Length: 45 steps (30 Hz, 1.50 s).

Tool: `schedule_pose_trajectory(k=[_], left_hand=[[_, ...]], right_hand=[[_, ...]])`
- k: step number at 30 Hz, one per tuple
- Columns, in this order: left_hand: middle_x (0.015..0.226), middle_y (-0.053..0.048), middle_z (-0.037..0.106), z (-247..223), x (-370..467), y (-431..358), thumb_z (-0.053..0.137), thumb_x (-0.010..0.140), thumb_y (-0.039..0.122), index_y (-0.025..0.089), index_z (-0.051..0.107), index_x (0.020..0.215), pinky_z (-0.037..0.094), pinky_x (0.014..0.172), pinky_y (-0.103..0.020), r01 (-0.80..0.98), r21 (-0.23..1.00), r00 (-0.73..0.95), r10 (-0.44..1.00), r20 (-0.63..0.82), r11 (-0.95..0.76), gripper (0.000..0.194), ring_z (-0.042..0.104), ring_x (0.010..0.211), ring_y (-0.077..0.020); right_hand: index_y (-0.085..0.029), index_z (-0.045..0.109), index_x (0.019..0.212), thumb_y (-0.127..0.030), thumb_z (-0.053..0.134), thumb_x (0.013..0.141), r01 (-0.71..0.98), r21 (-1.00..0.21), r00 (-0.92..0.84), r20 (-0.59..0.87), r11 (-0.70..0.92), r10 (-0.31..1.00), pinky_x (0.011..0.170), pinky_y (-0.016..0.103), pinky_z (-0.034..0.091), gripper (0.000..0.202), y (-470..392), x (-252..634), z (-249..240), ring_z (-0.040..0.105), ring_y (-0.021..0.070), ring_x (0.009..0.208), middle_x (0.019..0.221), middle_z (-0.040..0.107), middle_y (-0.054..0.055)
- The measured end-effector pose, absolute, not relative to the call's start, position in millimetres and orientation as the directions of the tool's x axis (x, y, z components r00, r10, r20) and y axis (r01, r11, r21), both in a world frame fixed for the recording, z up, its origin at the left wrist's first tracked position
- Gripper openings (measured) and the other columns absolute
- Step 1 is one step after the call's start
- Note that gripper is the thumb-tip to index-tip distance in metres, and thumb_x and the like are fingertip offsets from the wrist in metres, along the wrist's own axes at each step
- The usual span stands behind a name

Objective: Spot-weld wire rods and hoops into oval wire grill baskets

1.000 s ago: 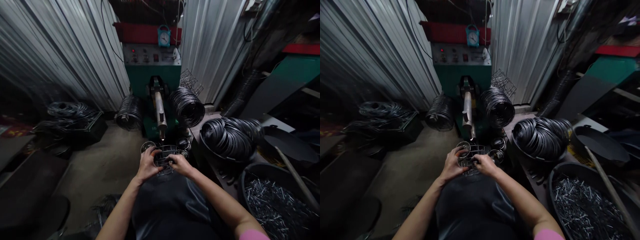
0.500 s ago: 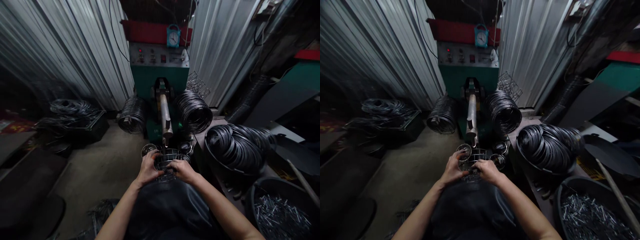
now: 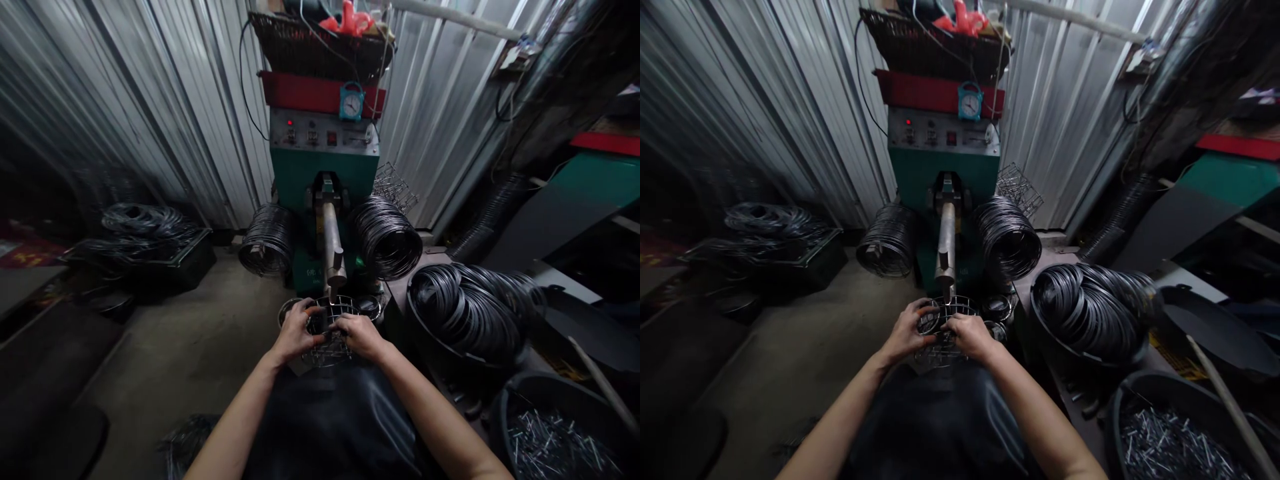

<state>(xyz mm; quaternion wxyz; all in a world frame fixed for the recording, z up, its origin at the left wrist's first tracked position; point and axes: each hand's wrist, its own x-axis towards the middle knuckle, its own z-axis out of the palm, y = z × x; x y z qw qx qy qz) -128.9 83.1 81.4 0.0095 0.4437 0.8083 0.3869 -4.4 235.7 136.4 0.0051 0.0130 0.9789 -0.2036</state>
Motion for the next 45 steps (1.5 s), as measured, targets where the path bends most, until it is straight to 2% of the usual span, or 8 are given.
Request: schedule_pose_trajectory(k=[12, 18, 23, 26, 30, 35, 38, 45], left_hand=[[0.123, -0.009, 0.054, 89, -130, 87, 0.08, 0.056, 0.029, 0.025, 0.064, 0.109, 0.043, 0.097, -0.048, 0.726, 0.601, -0.59, 0.752, 0.294, 0.335, 0.056, 0.051, 0.117, -0.0308], [0.125, -0.008, 0.052, 94, -136, 93, 0.077, 0.056, 0.024, 0.028, 0.063, 0.111, 0.042, 0.097, -0.047, 0.726, 0.577, -0.616, 0.727, 0.303, 0.374, 0.056, 0.049, 0.118, -0.0299], [0.121, -0.008, 0.055, 95, -145, 100, 0.08, 0.057, 0.038, 0.027, 0.066, 0.107, 0.044, 0.096, -0.045, 0.683, 0.611, -0.658, 0.7, 0.276, 0.401, 0.053, 0.053, 0.114, -0.0306], [0.123, -0.007, 0.054, 92, -144, 101, 0.081, 0.054, 0.039, 0.029, 0.066, 0.107, 0.042, 0.097, -0.046, 0.698, 0.6, -0.656, 0.684, 0.319, 0.39, 0.056, 0.051, 0.116, -0.031], [0.127, -0.009, 0.051, 89, -147, 105, 0.081, 0.054, 0.033, 0.029, 0.066, 0.11, 0.041, 0.098, -0.048, 0.676, 0.596, -0.689, 0.659, 0.302, 0.434, 0.057, 0.049, 0.119, -0.0324], [0.128, -0.009, 0.051, 85, -160, 111, 0.078, 0.058, 0.031, 0.028, 0.064, 0.112, 0.04, 0.099, -0.048, 0.619, 0.646, -0.726, 0.639, 0.255, 0.446, 0.055, 0.048, 0.121, -0.0315], [0.128, -0.01, 0.051, 83, -166, 111, 0.078, 0.059, 0.034, 0.026, 0.064, 0.112, 0.04, 0.099, -0.047, 0.608, 0.654, -0.738, 0.624, 0.257, 0.45, 0.056, 0.047, 0.121, -0.0314], [0.125, -0.008, 0.054, 94, -169, 116, 0.079, 0.057, 0.037, 0.028, 0.066, 0.107, 0.04, 0.099, -0.047, 0.647, 0.618, -0.715, 0.638, 0.287, 0.447, 0.053, 0.05, 0.119, -0.0315]], right_hand=[[-0.025, 0.069, 0.103, -0.018, 0.059, 0.082, 0.036, -0.401, -0.997, 0.053, 0.915, 0.063, 0.077, 0.024, 0.045, 0.023, 240, -7, 127, 0.065, 0.0177, 0.095, 0.104, 0.07, 0.002], [-0.027, 0.066, 0.109, -0.011, 0.055, 0.081, 0.081, -0.336, -0.995, 0.026, 0.938, 0.096, 0.08, 0.025, 0.046, 0.034, 242, -15, 126, 0.062, 0.0191, 0.103, 0.113, 0.067, 0.003], [-0.027, 0.062, 0.113, -0.018, 0.056, 0.083, 0.104, -0.498, -0.964, 0.165, 0.861, 0.211, 0.083, 0.028, 0.047, 0.032, 242, -16, 121, 0.062, 0.0194, 0.1, 0.118, 0.064, 0.004], [-0.023, 0.058, 0.113, -0.027, 0.061, 0.08, 0.083, -0.734, -0.866, 0.281, 0.674, 0.414, 0.083, 0.03, 0.047, 0.034, 239, 3, 111, 0.061, 0.019, 0.096, 0.11, 0.065, 0.006], [-0.018, 0.058, 0.091, -0.037, 0.066, 0.07, 0.181, -0.969, -0.788, -0.039, 0.171, 0.615, 0.059, 0.025, 0.044, 0.03, 234, 39, 90, 0.055, 0.0129, 0.062, 0.071, 0.06, -0.001], [-0.015, 0.058, 0.086, -0.043, 0.073, 0.057, 0.176, -0.886, -0.746, -0.405, -0.429, 0.529, 0.041, 0.017, 0.022, 0.042, 234, 69, 68, 0.038, 0.0054, 0.045, 0.058, 0.049, -0.006], [-0.015, 0.06, 0.085, -0.034, 0.077, 0.053, 0.122, -0.838, -0.713, -0.447, -0.532, 0.541, 0.04, 0.017, 0.024, 0.041, 236, 75, 61, 0.042, 0.0062, 0.046, 0.061, 0.055, -0.003], [-0.018, 0.06, 0.078, -0.026, 0.072, 0.063, 0.071, -0.761, -0.658, -0.522, -0.645, 0.543, 0.044, 0.021, 0.04, 0.02, 242, 80, 50, 0.054, 0.0116, 0.052, 0.064, 0.059, 0.001]])
